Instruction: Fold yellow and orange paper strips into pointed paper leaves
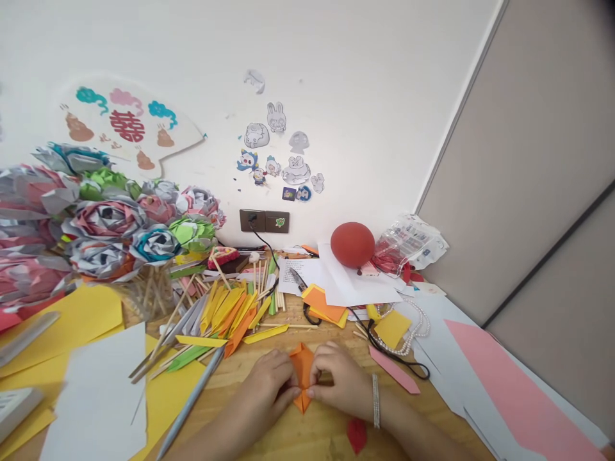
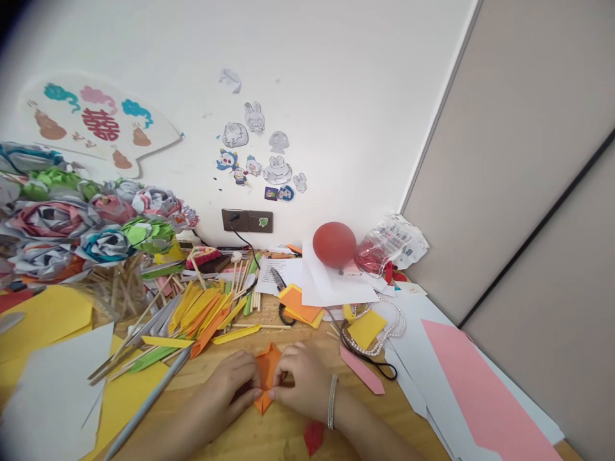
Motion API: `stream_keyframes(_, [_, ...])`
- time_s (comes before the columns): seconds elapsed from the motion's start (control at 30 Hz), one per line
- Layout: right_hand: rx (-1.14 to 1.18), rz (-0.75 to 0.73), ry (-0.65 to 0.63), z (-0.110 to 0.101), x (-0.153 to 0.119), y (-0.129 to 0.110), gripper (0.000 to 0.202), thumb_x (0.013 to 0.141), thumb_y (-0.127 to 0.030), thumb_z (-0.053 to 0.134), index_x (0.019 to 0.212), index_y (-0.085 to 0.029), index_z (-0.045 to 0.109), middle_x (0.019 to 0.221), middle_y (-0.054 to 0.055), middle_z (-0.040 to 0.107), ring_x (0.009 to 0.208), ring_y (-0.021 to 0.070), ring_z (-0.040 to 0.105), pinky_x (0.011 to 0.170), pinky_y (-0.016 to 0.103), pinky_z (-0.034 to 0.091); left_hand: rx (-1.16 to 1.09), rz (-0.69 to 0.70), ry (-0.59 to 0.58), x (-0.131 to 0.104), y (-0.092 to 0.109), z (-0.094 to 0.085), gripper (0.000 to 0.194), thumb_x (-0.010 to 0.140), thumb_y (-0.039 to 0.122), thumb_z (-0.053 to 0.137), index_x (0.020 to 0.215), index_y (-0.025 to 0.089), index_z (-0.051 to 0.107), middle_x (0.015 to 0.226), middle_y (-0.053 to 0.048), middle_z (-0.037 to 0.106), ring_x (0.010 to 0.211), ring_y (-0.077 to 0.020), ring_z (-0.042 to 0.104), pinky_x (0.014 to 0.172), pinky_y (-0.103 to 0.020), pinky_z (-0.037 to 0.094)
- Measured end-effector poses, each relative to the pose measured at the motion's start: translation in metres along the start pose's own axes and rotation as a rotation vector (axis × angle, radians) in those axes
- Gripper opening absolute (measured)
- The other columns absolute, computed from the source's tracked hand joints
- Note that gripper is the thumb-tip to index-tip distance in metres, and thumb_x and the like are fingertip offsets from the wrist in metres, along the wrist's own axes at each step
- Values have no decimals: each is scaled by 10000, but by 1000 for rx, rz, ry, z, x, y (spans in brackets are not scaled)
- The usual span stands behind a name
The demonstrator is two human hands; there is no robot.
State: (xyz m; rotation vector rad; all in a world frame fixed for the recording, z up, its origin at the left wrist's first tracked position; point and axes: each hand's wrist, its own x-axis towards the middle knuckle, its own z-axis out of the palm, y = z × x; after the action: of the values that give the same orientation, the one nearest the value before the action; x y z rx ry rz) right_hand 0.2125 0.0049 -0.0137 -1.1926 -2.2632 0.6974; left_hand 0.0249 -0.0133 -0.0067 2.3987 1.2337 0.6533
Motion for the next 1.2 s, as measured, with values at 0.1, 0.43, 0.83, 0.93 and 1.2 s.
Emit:
stream_keyframes(0.1, [-34,38,33,1,-1,-4,183,620,-134,766,617,-181,589,732,-26,577,800,167,519,726,269,356,11,6,18,1,-2,3,115,796,155,513,691,198,531,773,-9,584,766,-184,526,709,-290,413])
stream_keyframes(0.43, [-73,72,109,10,-3,-6,148,667,-144,692,617,-179,557,719,-21,562,777,168,505,720,283,333,25,-46,30,3,-4,12,108,797,163,522,695,195,520,774,-22,582,771,-197,521,693,-298,401])
stream_keyframes(0.83, [-112,112,141,12,-5,-10,151,677,-151,688,630,-177,547,732,-26,558,781,159,497,727,269,313,-77,-103,-11,6,-2,7,142,739,99,482,635,193,466,730,-18,558,745,-184,510,680,-284,387])
stream_keyframes(0.93, [-138,119,162,14,-5,-10,156,676,-162,696,634,-181,546,735,-32,560,782,159,496,735,277,302,-71,-119,-11,6,-2,8,136,762,141,494,638,193,468,747,-29,560,755,-194,508,689,-296,388])
stream_keyframes(1.2, [-183,115,199,20,-8,-9,151,702,-172,671,645,-188,532,736,-23,548,779,171,489,722,293,298,-41,-132,-16,7,-2,9,127,762,151,525,646,190,492,758,-32,569,765,-198,514,689,-296,391])
